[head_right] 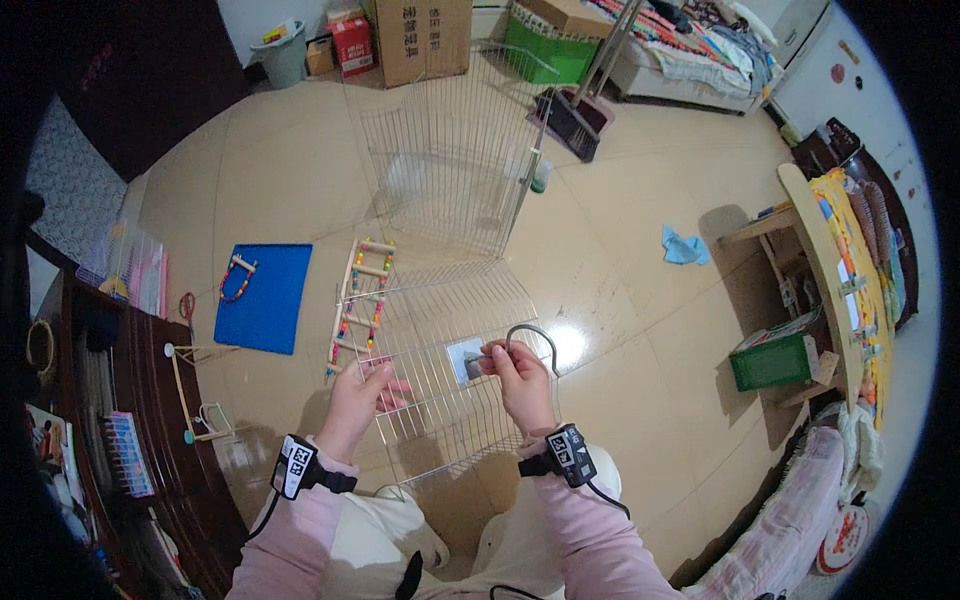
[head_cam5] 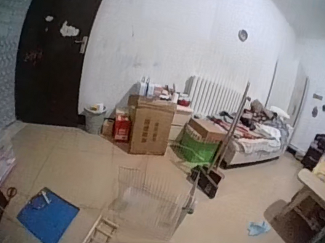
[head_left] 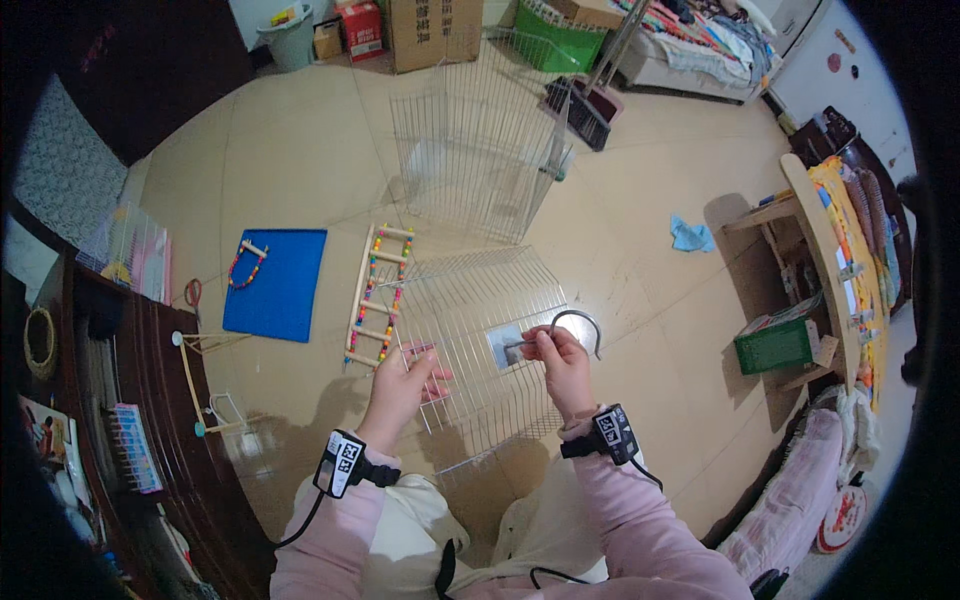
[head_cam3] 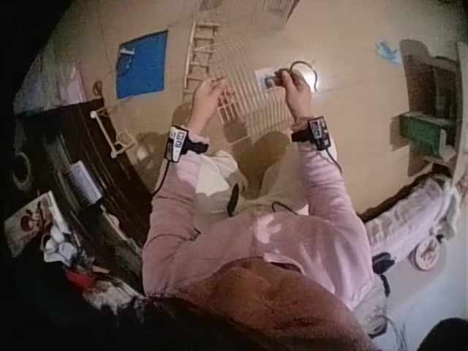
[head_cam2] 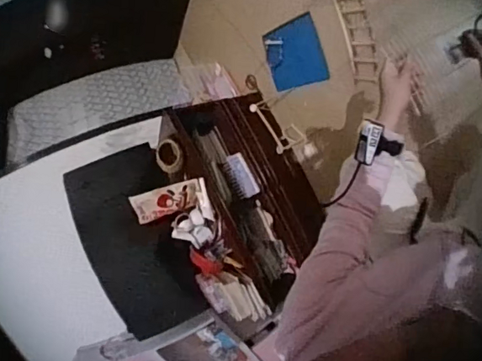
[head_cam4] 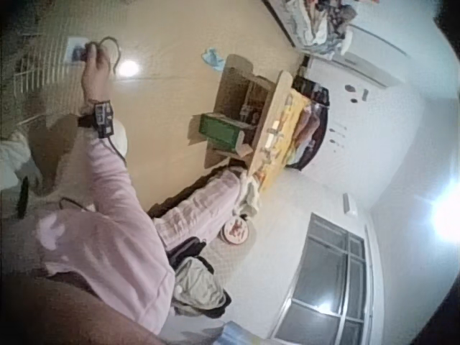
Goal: The person assembles a wire cage by inserting a metal rod into the frame and securing it with a small fastener. They manipulate the rod and fastener by hand, then attach the rod to the cage structure.
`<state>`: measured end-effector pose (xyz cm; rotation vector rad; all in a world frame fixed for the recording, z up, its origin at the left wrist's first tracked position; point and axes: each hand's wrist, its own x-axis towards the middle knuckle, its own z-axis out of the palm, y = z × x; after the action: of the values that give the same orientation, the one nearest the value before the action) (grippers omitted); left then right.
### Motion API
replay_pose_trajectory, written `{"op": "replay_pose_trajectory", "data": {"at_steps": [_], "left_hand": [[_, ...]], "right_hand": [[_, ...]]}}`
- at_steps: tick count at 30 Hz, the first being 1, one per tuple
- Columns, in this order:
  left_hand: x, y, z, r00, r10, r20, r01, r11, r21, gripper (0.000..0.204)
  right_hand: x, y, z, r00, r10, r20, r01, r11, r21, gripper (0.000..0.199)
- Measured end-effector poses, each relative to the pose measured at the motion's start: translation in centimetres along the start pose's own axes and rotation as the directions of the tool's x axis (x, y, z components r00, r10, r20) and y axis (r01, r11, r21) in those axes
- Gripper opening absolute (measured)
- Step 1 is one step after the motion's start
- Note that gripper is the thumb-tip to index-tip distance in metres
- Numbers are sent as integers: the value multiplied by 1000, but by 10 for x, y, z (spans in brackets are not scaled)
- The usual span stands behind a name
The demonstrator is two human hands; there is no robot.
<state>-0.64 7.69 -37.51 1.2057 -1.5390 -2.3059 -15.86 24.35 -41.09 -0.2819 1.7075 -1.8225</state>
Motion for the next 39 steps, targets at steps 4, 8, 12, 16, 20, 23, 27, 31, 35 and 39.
{"op": "replay_pose_trajectory", "data": {"at_steps": [4,8,12,16,20,23,27,31,35,39], "left_hand": [[8,29,-18,987,74,143,-75,997,-1,29],[14,60,-29,959,117,257,-112,993,-33,30],[16,91,-36,935,136,327,-104,988,-115,30],[18,120,-48,903,195,383,-126,972,-197,30],[17,149,-59,885,262,385,-186,957,-223,31],[16,170,-54,868,292,401,-216,950,-224,31],[23,187,-59,861,313,402,-228,942,-245,31],[37,198,-55,834,350,427,-274,934,-229,31],[51,203,-49,834,360,418,-287,931,-227,32],[61,218,-38,876,357,326,-275,923,-270,33]], "right_hand": [[2,-33,12,987,-160,14,160,976,-145,17],[0,-83,20,976,-211,61,219,948,-231,17],[-1,-133,36,956,-264,129,293,895,-336,17],[2,-169,69,919,-364,152,387,753,-532,22],[10,-197,96,933,-344,102,349,802,-485,29],[20,-215,102,932,-352,91,358,846,-396,30],[35,-228,116,941,-323,100,335,857,-392,30],[50,-246,113,953,-231,197,302,787,-538,30],[70,-252,115,920,-283,270,385,782,-490,35],[89,-273,102,923,-245,297,366,797,-481,53]]}}
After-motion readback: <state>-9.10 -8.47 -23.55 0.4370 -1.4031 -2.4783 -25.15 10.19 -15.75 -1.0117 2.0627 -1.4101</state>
